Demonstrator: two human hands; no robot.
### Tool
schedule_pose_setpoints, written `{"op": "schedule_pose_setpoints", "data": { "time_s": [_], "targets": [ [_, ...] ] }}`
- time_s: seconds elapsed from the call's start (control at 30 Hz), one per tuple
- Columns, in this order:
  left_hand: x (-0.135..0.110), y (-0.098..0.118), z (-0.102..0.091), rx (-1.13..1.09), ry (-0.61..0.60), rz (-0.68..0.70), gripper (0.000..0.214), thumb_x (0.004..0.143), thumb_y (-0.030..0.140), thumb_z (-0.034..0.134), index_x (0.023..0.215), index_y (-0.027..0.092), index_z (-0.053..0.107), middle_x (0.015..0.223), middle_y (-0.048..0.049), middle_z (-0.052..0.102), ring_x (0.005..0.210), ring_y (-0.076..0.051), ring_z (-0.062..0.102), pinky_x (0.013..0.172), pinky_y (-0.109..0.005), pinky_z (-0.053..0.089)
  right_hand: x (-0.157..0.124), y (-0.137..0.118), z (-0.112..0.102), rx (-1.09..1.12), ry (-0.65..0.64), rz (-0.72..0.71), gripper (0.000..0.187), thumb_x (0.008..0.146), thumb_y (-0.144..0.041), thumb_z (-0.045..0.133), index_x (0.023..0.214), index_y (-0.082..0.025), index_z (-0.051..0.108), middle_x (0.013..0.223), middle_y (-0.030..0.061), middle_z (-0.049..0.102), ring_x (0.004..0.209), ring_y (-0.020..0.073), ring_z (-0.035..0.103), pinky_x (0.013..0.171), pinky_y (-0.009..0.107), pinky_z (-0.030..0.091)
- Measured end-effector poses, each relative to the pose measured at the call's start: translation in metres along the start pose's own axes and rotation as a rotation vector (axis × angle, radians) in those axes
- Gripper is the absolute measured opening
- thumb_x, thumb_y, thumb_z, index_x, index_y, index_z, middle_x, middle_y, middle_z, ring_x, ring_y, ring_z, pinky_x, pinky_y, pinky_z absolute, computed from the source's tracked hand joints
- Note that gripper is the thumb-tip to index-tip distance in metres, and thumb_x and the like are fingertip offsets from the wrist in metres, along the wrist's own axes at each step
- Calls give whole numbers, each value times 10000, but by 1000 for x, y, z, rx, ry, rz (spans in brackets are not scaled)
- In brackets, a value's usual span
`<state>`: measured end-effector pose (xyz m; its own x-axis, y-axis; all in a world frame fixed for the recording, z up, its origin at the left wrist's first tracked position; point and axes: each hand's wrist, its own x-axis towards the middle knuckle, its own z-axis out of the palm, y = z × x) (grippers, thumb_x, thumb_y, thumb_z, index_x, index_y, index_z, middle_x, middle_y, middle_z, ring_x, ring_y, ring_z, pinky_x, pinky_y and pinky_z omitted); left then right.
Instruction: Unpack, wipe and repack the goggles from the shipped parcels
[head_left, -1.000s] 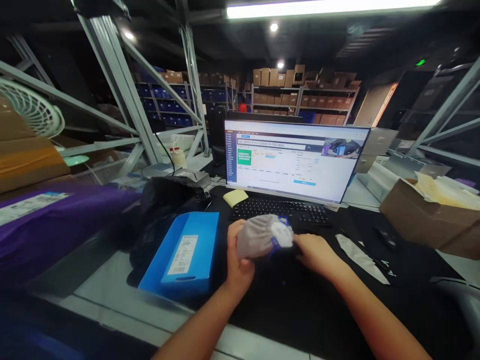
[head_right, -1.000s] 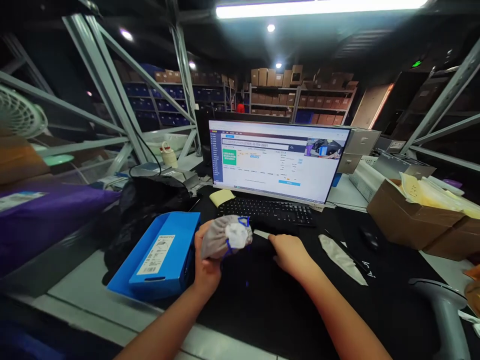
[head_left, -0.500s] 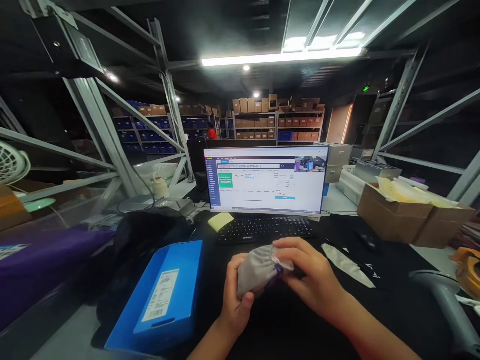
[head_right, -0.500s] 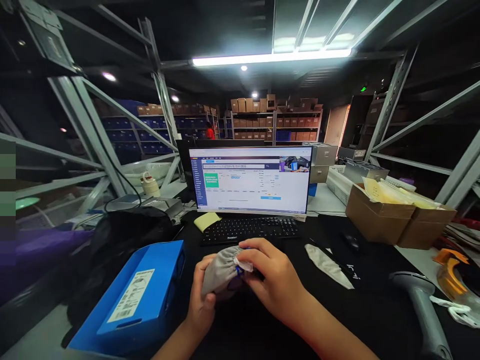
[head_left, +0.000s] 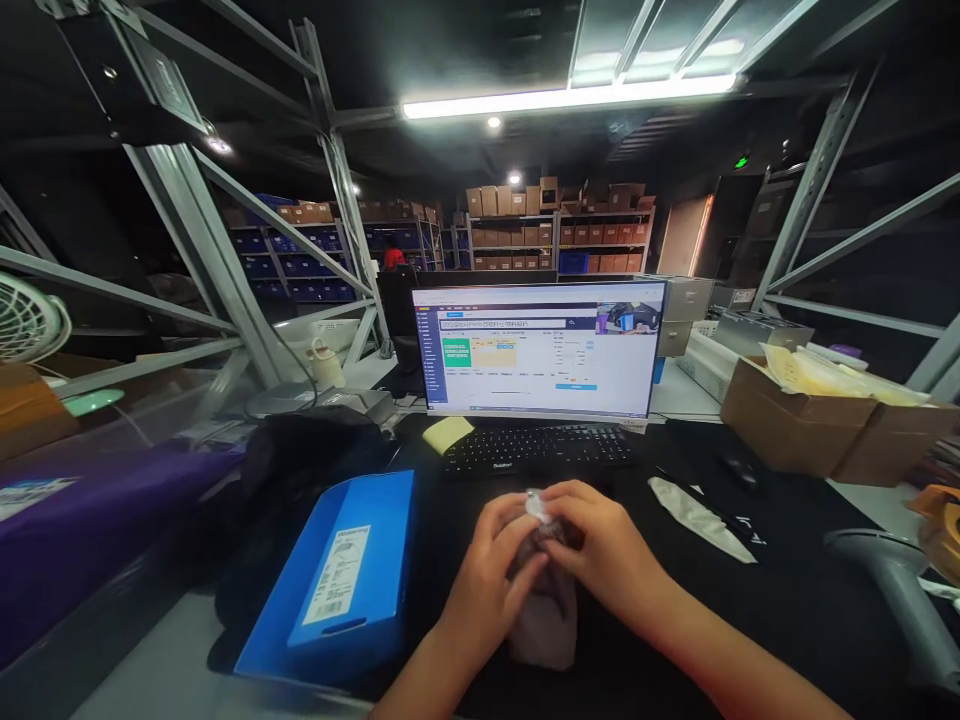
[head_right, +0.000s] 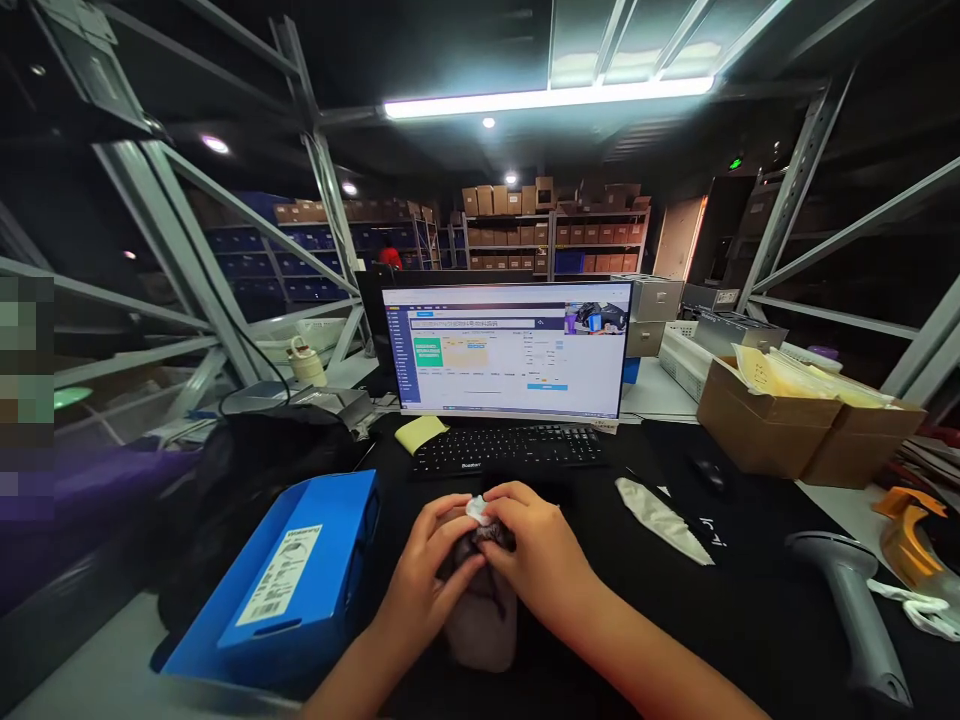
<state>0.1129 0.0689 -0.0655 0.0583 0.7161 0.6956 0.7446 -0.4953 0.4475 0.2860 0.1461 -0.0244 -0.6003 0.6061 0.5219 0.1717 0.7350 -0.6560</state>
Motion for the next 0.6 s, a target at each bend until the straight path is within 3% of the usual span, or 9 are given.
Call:
{"op": "schedule_pose_setpoints", "data": {
  "time_s": [0.1,0.17,0.3,0.4,0.43,0.6],
  "targets": [
    [4,-5,-2,-36,-52,-56,290,955,119,521,1173,298,586,1333,-77,473,1214,-219,573,1051,-394,505,4,4,-10,131,-175,60,372,715,24,652,990,-211,741,1274,95,613,1014,204,691,801,299,604],
    [5,-7,-4,-50,-56,-76,293,964,98,480,1157,292,584,1332,-73,464,1219,-208,565,1067,-393,486,6,8,-14,88,-195,31,410,731,53,612,1017,-213,738,1351,106,565,1080,209,668,847,310,587],
    [7,-4,-9,-141,-196,-110,203,958,107,464,1076,239,562,1355,-96,419,1282,-223,504,1108,-406,437,9,17,-13,-49,-229,-48,304,762,68,607,863,-198,713,1278,82,596,1041,184,660,865,293,542],
    [8,-1,-16,-237,-362,-106,31,966,204,504,974,210,534,1363,-106,398,1282,-235,482,1106,-396,425,12,22,-16,-132,-295,-77,222,836,14,606,816,-193,687,1208,60,621,967,166,670,831,277,530],
    [8,-2,-18,-245,-374,-95,61,968,246,516,928,202,530,1348,-105,404,1255,-236,492,1090,-391,433,13,22,-20,-177,-311,-78,208,859,-4,597,824,-190,684,1199,63,625,951,169,673,826,284,531],
    [7,-15,-19,-68,-82,-22,348,857,385,707,682,171,496,1156,-91,474,1097,-261,521,966,-402,465,22,24,-48,-356,-225,-58,154,832,-25,668,812,-178,667,1143,75,647,914,190,683,822,299,539]
  ]
}}
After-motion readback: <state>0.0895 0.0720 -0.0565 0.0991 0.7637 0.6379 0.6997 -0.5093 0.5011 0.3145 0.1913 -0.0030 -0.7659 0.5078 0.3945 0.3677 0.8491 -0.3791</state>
